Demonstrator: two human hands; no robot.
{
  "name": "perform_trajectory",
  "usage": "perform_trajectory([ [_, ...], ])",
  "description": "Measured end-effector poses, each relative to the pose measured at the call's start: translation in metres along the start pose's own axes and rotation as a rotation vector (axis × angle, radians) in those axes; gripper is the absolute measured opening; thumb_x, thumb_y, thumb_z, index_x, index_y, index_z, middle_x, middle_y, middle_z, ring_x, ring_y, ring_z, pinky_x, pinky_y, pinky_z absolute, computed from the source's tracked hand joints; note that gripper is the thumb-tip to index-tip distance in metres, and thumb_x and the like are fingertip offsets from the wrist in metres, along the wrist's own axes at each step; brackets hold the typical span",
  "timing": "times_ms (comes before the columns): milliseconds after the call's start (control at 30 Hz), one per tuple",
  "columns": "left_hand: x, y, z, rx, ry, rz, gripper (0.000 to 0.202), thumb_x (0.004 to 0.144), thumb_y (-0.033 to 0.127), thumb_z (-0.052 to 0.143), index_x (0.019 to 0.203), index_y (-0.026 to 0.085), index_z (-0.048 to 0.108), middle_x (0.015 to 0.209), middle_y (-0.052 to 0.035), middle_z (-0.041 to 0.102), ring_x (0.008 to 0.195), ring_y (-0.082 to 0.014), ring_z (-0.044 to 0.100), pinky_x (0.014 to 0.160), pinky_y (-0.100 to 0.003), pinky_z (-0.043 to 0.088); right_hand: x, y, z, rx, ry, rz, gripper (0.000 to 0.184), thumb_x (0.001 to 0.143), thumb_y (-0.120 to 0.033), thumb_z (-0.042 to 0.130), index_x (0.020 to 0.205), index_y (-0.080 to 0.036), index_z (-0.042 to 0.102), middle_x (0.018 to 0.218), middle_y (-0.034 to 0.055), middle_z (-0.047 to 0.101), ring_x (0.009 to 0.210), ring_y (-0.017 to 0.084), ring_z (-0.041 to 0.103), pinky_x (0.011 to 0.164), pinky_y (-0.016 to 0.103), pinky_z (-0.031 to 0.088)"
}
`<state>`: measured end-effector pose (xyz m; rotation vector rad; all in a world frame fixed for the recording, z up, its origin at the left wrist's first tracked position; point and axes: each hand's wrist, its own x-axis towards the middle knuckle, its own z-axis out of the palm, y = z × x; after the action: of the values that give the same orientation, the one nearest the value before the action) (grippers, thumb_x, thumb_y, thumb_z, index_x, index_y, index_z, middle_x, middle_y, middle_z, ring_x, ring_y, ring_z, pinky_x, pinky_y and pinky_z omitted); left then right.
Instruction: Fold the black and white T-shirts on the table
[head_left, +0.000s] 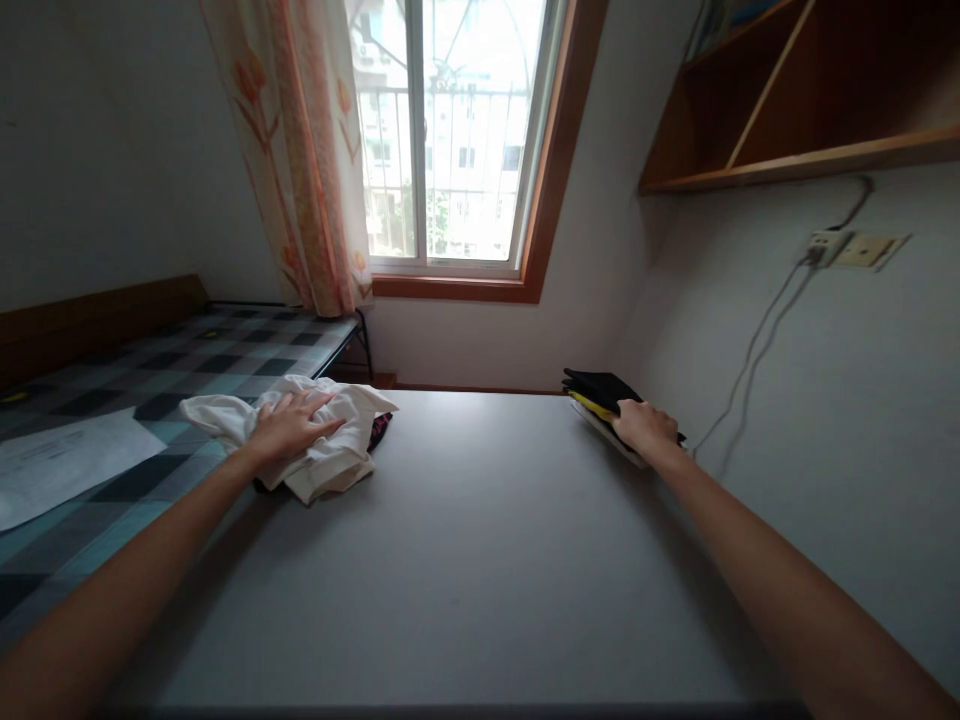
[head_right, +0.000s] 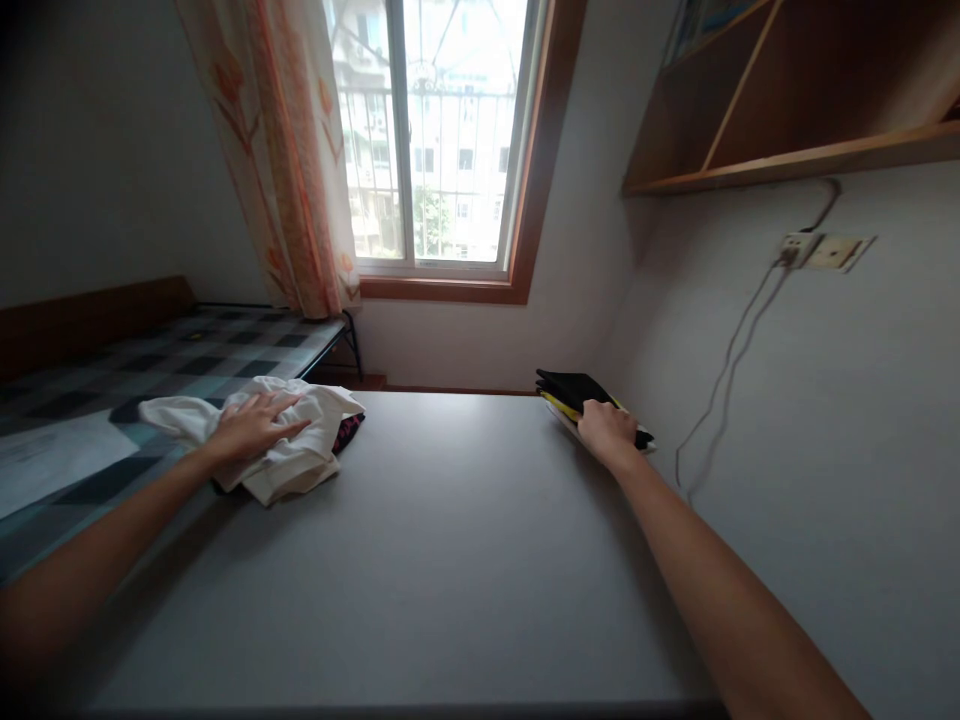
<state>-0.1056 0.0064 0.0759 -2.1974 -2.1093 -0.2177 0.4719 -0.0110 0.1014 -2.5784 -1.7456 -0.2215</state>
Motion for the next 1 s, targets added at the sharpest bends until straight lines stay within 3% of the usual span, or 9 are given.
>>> perform_trajectory([
  [267,-0.003,0.001,0.002,0.030,0.020,-0.012,0.076,0.080,0.074,0.035,0.143,0.032,0.040,0.151,-0.0103,0.036,0.136,-0.0365,0.032,0.106,-0.057,0.023,-0.015,-0.044,-0.001,-0.137,-0.108,-0.208,0.032,0.090,-0.030,0.048,0.111,-0.013,0.067,0.110,0.0208,0.067,0.104,0.033,0.064,0.082,0.041,0.049],
  [533,-0.004,0.002,0.002,0.046,0.030,-0.014,0.075,0.081,0.072,0.035,0.144,0.032,0.040,0.151,-0.0090,0.036,0.136,-0.0357,0.032,0.107,-0.054,0.023,-0.024,-0.064,0.006,-0.116,-0.134,-0.282,0.034,0.089,-0.035,0.051,0.112,-0.014,0.066,0.111,0.0200,0.067,0.103,0.033,0.064,0.082,0.042,0.048],
  [667,-0.006,0.002,0.003,0.048,0.041,-0.011,0.073,0.082,0.072,0.034,0.143,0.032,0.041,0.151,-0.0090,0.037,0.136,-0.0352,0.032,0.106,-0.055,0.023,-0.008,-0.047,-0.014,0.032,-0.038,-0.150,0.038,0.090,-0.037,0.046,0.119,-0.018,0.063,0.114,0.0186,0.066,0.105,0.033,0.063,0.082,0.042,0.048],
  [833,-0.006,0.003,0.003,0.028,0.049,-0.016,0.074,0.082,0.072,0.035,0.143,0.031,0.041,0.151,-0.0096,0.036,0.136,-0.0361,0.031,0.107,-0.056,0.022,0.013,-0.002,-0.059,0.201,0.146,0.099,0.047,0.090,-0.046,0.043,0.127,-0.020,0.060,0.110,0.0221,0.066,0.100,0.036,0.063,0.076,0.044,0.046],
  [933,-0.006,0.002,0.004,0.021,0.059,-0.011,0.075,0.081,0.073,0.035,0.143,0.032,0.041,0.151,-0.0092,0.036,0.136,-0.0368,0.031,0.107,-0.057,0.022,0.014,0.022,-0.076,0.167,0.335,0.105,0.052,0.095,-0.045,0.029,0.131,-0.020,0.056,0.109,0.0258,0.065,0.099,0.039,0.061,0.078,0.050,0.043],
  [1000,-0.007,0.002,0.004,0.019,0.063,-0.005,0.075,0.081,0.073,0.035,0.144,0.032,0.040,0.151,-0.0088,0.037,0.135,-0.0366,0.032,0.107,-0.058,0.022,0.010,0.034,-0.077,0.116,0.471,0.038,0.056,0.096,-0.039,0.015,0.136,-0.022,0.050,0.112,0.0254,0.064,0.101,0.039,0.060,0.084,0.054,0.039],
])
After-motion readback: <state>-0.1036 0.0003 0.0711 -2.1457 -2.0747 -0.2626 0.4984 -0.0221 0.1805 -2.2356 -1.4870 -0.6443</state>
